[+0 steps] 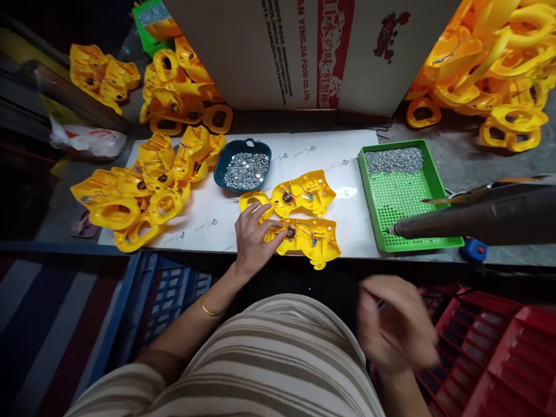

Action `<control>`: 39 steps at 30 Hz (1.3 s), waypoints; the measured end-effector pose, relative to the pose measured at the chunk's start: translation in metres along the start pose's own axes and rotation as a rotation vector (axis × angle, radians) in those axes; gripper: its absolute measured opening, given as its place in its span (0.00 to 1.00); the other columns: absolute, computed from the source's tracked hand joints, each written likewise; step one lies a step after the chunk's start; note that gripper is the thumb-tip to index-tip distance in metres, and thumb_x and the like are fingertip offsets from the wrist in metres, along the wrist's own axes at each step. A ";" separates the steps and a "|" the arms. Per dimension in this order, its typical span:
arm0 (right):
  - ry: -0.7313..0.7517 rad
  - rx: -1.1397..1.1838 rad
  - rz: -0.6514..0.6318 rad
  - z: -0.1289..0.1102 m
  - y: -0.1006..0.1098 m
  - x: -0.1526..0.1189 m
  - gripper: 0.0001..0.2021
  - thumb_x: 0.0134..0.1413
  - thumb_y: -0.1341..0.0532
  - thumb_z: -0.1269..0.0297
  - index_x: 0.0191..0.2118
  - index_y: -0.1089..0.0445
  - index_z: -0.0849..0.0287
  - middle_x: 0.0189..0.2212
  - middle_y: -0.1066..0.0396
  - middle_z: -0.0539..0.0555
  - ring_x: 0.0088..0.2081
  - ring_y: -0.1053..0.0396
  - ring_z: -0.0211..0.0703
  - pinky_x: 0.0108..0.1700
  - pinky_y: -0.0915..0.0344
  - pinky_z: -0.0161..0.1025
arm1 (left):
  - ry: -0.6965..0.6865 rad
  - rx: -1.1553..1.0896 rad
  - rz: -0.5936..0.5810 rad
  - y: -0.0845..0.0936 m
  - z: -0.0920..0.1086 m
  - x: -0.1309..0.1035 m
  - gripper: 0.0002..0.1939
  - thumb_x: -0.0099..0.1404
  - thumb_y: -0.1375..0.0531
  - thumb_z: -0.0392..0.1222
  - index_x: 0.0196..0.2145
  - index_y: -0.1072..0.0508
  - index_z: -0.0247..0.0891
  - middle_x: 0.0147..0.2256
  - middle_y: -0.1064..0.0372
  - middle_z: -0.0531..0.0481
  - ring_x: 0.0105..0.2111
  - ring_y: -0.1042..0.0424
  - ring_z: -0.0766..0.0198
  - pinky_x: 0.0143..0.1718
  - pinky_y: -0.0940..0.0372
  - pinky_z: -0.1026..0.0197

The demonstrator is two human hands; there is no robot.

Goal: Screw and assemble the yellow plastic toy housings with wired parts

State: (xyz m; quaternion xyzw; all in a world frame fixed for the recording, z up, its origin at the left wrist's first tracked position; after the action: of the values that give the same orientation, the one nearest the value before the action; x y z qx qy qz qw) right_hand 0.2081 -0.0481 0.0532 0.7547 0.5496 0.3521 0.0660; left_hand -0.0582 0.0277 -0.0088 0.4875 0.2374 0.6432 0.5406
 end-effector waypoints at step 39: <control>0.275 -0.362 -0.563 -0.007 -0.131 0.036 0.06 0.63 0.43 0.64 0.41 0.29 0.55 0.40 0.28 0.53 0.42 0.35 0.45 0.34 0.41 0.38 | 0.096 -0.213 -0.240 -0.004 -0.006 0.012 0.03 0.55 0.30 0.42 0.29 0.20 0.48 0.56 0.34 0.49 0.60 0.45 0.46 0.60 0.47 0.35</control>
State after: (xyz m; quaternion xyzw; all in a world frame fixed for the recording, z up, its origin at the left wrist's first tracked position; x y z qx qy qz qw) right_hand 0.1067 0.0324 0.0113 0.4954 0.6684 0.5099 0.2186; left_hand -0.0608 0.0410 -0.0107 0.3643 0.2502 0.6180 0.6502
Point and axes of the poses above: each hand's wrist, its own x-axis towards the middle knuckle, its own y-axis out of the back of the hand, z = x × y, the point moved 2 cm from there along x, towards the middle knuckle
